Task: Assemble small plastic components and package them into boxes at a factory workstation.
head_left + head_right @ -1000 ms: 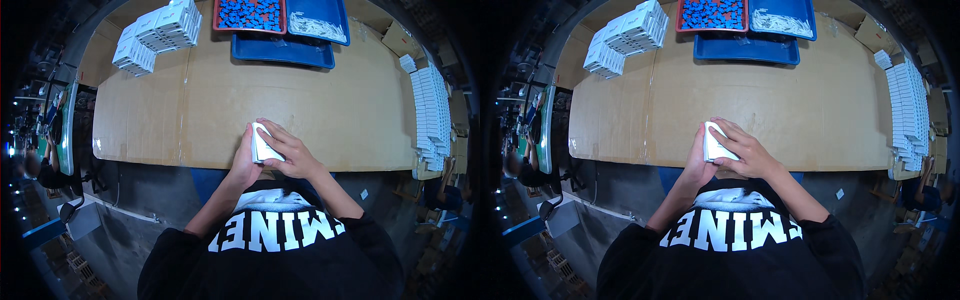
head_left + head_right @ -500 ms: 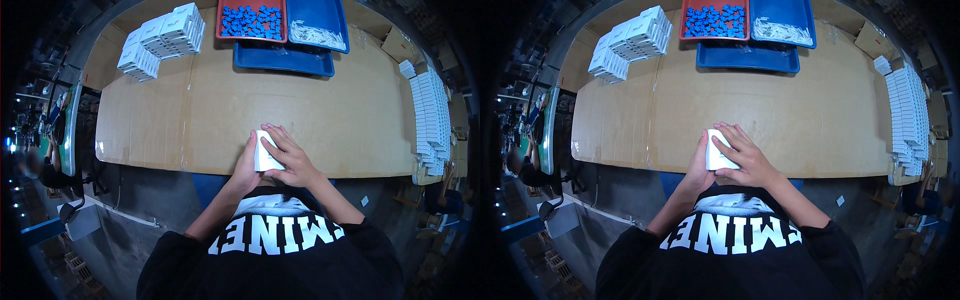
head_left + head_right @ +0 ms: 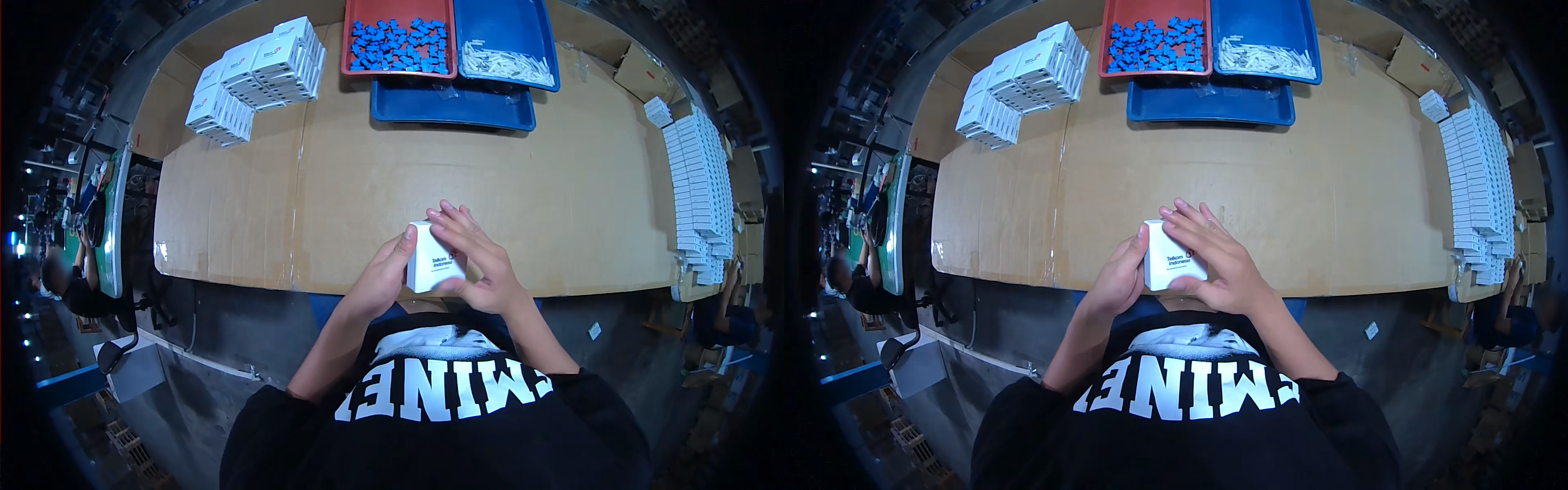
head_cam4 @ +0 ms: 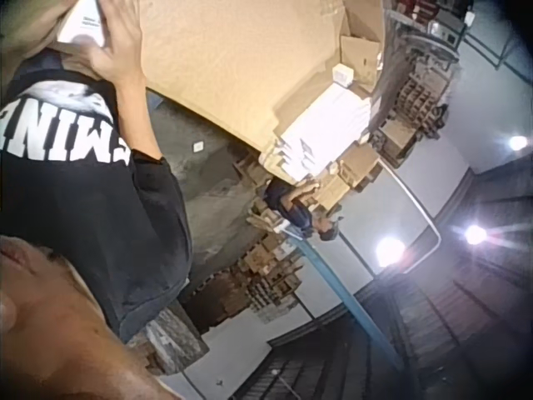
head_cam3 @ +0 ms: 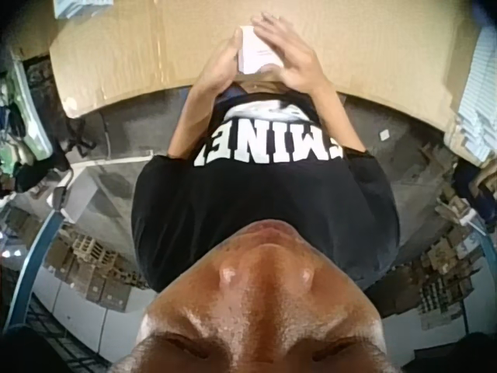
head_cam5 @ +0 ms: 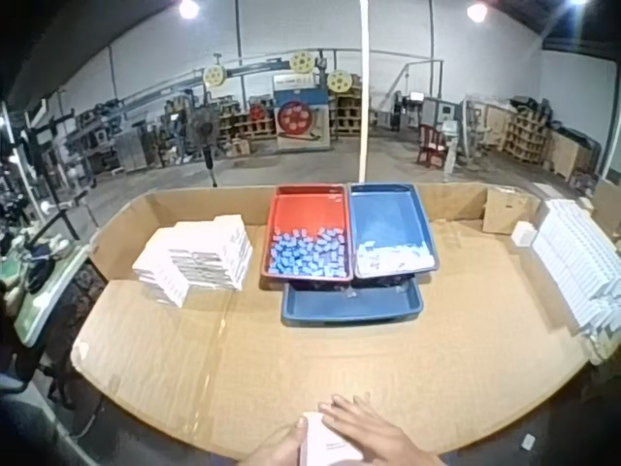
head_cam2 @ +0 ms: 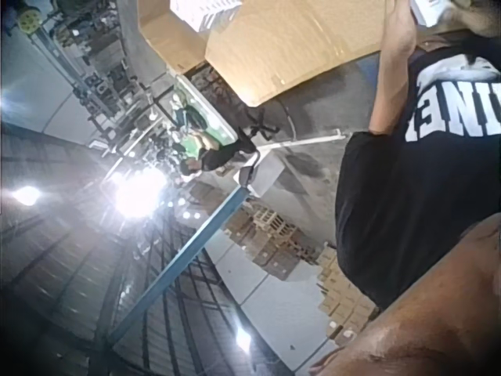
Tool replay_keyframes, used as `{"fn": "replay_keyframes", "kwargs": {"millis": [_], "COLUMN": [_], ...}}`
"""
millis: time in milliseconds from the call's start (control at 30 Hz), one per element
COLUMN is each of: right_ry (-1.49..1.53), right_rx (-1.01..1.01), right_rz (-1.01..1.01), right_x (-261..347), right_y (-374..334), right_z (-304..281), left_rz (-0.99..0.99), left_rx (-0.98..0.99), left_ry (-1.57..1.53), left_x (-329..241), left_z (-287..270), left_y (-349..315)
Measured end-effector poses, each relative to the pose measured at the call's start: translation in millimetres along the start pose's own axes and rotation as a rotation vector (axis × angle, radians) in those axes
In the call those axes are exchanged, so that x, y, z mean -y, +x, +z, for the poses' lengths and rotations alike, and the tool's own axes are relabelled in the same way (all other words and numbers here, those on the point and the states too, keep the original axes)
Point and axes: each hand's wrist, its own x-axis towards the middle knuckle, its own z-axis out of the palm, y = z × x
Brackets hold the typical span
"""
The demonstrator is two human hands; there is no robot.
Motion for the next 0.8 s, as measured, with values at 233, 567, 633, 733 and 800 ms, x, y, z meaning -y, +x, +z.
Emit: {"fn": "replay_keyframes", "kwargs": {"millis": [233, 567, 633, 733, 800], "right_ry": [0.678, 0.83, 0.835, 0.852, 0.863], "right_rx": [-0.373, -0.181, -0.174, -0.156, -0.143], "right_rz": [0.311, 0.385, 0.4, 0.416, 0.415], "right_x": [-6.8, -13.8, -14.2, -13.2, -10.4], "right_y": [-8.7, -15.0, -14.6, -9.9, -8.9], "right_z": [4.4, -18.0, -18.7, -18.5, -18.3], "left_rz": [0.12, 0.292, 0.304, 0.309, 0.328], "left_rx": [0.03, 0.022, 0.029, 0.035, 0.035], "left_ry": [0.112, 0.344, 0.359, 0.378, 0.428], "left_x": [-3.6, 0.4, -0.9, -4.8, -5.3], "left_z": [25.2, 30.3, 31.0, 32.8, 32.3], "left_y": [-8.8, -11.5, -12.9, -15.3, -16.8]}}
